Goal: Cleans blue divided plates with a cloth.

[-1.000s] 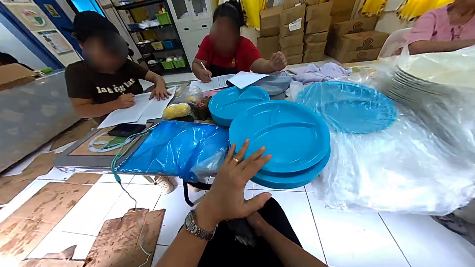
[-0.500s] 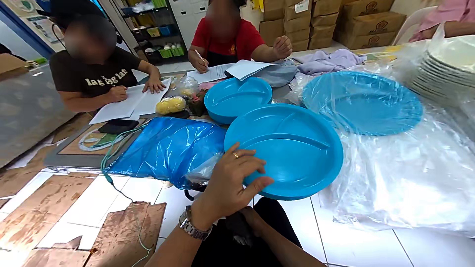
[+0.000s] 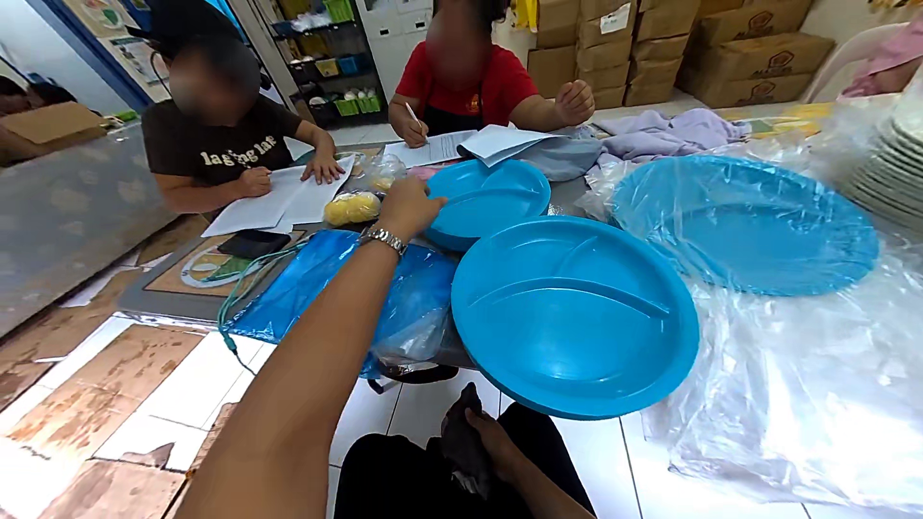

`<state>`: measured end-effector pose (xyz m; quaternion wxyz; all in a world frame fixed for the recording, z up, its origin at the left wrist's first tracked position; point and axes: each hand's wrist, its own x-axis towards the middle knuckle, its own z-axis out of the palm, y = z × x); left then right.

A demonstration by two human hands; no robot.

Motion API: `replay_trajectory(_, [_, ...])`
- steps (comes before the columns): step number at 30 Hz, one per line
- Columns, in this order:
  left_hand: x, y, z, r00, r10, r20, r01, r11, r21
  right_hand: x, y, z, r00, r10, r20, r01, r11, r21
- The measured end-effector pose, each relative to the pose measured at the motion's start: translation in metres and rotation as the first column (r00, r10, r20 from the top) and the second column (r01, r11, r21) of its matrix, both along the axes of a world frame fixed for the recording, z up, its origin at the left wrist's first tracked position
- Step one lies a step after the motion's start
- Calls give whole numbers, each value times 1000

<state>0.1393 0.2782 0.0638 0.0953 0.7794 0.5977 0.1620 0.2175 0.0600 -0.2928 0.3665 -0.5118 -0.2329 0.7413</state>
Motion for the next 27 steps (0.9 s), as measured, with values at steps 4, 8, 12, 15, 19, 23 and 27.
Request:
replay_trajectory(4, [-4,35,-13,984,159,-77,-166,982,-91,-4,1,-4,999,4,-44,-5,1000,-11])
replay_trajectory(8, [0,45,-20,970,237,-63,-241,967,-83,-1,0,5,997,22,-78,-25,999,-32])
replay_trajectory(12, [9,42,-15,944,327,-33,-329,940,-94,-3,-1,4,995,0,-99,-4,1000,-31])
replay_trajectory(15, [14,41,-11,933,357,-33,-359,928,-103,-5,-2,5,994,-10,-111,6,999,-31])
replay_trajectory(19, [16,42,-8,921,390,-16,-389,912,-130,-4,-3,6,993,-7,-116,3,999,-35])
replay_trajectory(23, [9,50,-8,832,424,357,-360,904,-232,-4,-3,5,994,5,-107,-8,1000,-21])
replay_trajectory(27, [18,30,8,450,402,798,-237,915,-327,-3,-3,6,990,19,-140,-17,1000,19])
